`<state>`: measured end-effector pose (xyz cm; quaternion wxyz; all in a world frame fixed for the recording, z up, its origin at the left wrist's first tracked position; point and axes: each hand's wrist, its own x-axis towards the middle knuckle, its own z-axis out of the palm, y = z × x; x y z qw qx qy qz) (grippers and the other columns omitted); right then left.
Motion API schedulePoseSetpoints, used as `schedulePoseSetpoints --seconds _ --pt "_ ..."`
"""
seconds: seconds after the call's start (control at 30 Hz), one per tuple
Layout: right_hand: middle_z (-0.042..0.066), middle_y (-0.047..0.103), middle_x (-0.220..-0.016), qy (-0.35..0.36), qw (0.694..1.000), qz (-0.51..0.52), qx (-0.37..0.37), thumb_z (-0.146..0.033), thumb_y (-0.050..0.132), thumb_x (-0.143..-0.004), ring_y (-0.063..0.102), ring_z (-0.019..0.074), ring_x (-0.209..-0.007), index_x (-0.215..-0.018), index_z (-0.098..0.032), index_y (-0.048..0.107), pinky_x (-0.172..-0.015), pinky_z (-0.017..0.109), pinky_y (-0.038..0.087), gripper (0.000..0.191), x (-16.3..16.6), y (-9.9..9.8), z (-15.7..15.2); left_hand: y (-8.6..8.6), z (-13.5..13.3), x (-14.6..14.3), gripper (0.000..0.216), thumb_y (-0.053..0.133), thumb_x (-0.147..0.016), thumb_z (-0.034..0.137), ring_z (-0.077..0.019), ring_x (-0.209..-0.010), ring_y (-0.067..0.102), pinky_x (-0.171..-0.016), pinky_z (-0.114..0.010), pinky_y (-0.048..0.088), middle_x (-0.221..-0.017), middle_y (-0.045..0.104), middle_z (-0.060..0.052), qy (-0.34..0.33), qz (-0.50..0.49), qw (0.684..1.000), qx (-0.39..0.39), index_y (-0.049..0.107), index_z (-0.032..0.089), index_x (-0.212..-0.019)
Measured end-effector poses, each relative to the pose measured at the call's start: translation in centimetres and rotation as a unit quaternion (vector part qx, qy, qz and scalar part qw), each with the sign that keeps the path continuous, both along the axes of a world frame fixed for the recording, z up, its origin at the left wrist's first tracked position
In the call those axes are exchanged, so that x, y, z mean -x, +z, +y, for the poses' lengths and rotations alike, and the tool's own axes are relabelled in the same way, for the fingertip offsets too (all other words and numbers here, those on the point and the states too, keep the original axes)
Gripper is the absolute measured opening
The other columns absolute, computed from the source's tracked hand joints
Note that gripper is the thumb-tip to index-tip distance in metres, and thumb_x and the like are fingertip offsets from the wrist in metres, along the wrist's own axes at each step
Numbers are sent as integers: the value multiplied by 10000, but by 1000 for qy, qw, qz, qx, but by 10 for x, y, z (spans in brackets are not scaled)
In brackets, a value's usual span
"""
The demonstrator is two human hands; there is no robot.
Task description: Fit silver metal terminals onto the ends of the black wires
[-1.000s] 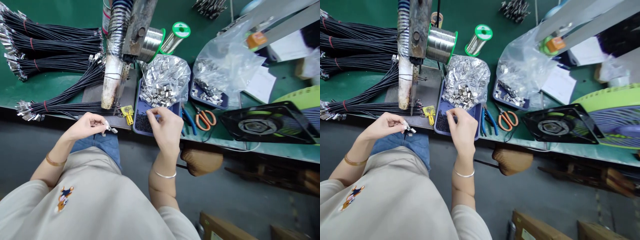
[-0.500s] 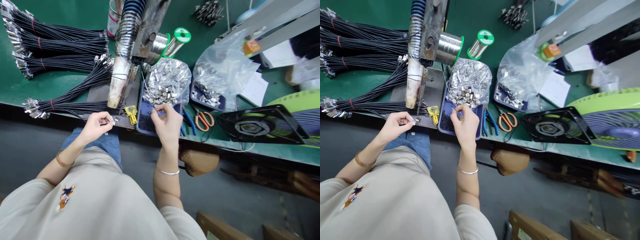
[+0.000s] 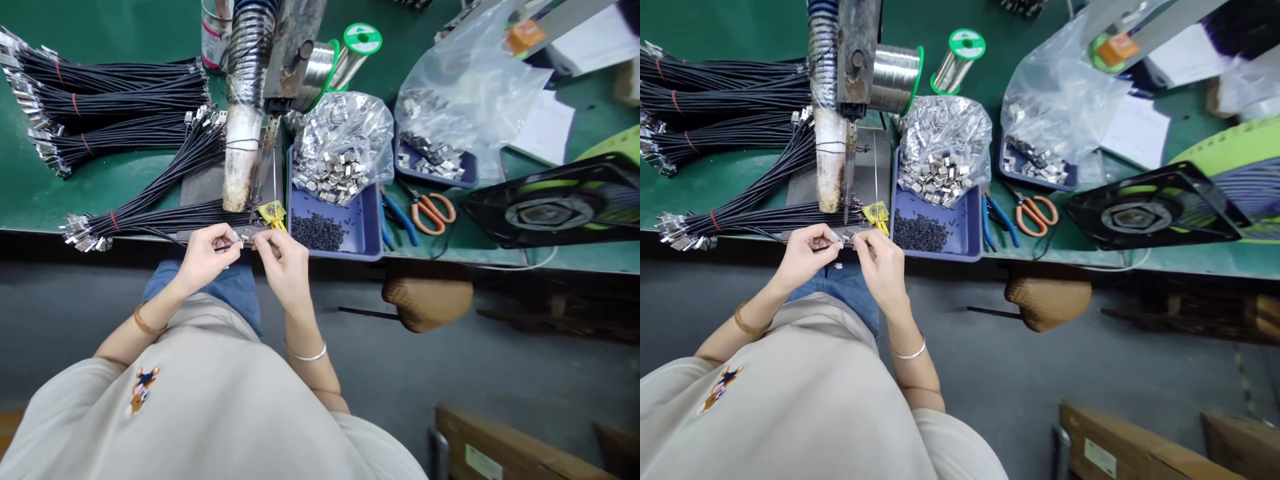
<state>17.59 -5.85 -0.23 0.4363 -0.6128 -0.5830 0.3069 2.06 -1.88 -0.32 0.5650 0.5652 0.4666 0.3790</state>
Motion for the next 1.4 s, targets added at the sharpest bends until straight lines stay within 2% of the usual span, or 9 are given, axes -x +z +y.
schedulePoseSetpoints --seconds 0.3,0.6,0.77,0.87,1.0,1.1,1.23,1.3,1.4 --pt "-5 618 -706 6 998 -58 16 -363 541 -950 508 128 -607 -740 -213 601 -623 273 414 265 6 4 -4 -3 1 3 134 641 -680 274 -89 -595 482 -557 -191 450 -628 541 20 -23 -2 1000 -1 574 163 -650" --pt "-25 577 -665 8 999 -35 24 -360 544 -936 447 107 -567 -712 -203 595 -587 265 377 278 7 7 -3 -3 2 4 136 638 -686 276 -90 -602 502 -561 -190 467 -643 550 14 -33 -16 999 8 577 158 -658" --pt "-32 535 -599 -23 997 -74 19 -406 597 -915 439 106 -553 -619 -209 544 -589 269 379 360 10 7 -2 -2 3 6 128 660 -689 262 -90 -602 517 -579 -192 474 -649 575 13 -38 -32 999 3 592 157 -666" --pt "-24 595 -600 -44 998 -2 37 -464 625 -892 507 114 -549 -658 -206 602 -581 263 429 350 7 6 0 5 4 12 129 686 -722 268 -102 -616 555 -589 -198 479 -687 640 -15 -66 -42 997 -15 656 145 -696" --pt "4 700 -676 -20 993 107 52 -495 662 -854 634 150 -606 -745 -204 671 -611 282 524 311 2 4 -1 16 6 20 142 698 -769 275 -122 -647 597 -621 -215 495 -738 704 -48 -97 -41 994 -22 723 137 -750" --pt "7 708 -689 -53 997 62 17 -434 657 -868 601 136 -570 -785 -206 702 -580 281 504 247 2 4 -5 19 7 22 164 716 -779 294 -118 -628 593 -605 -217 490 -736 717 -49 -110 -53 993 2 748 134 -765" --pt "-9 675 -664 -89 991 -58 -87 -335 650 -894 488 99 -486 -805 -217 718 -504 267 408 163 4 7 -13 15 7 17 157 719 -782 287 -115 -621 588 -582 -215 470 -733 717 -45 -104 -58 993 -14 762 139 -754" --pt "-30 631 -622 -110 981 -57 -147 -329 638 -909 466 92 -454 -868 -226 706 -462 257 362 130 5 9 -16 13 6 14 148 701 -780 272 -118 -629 596 -588 -215 474 -737 721 -44 -94 -58 994 -20 750 139 -736" --pt "-68 583 -580 -177 959 17 -221 -337 573 -951 480 96 -408 -1035 -254 622 -427 242 359 127 6 12 -18 11 6 10 156 671 -779 266 -119 -633 598 -594 -212 477 -722 719 -38 -71 -43 996 -20 727 139 -708"
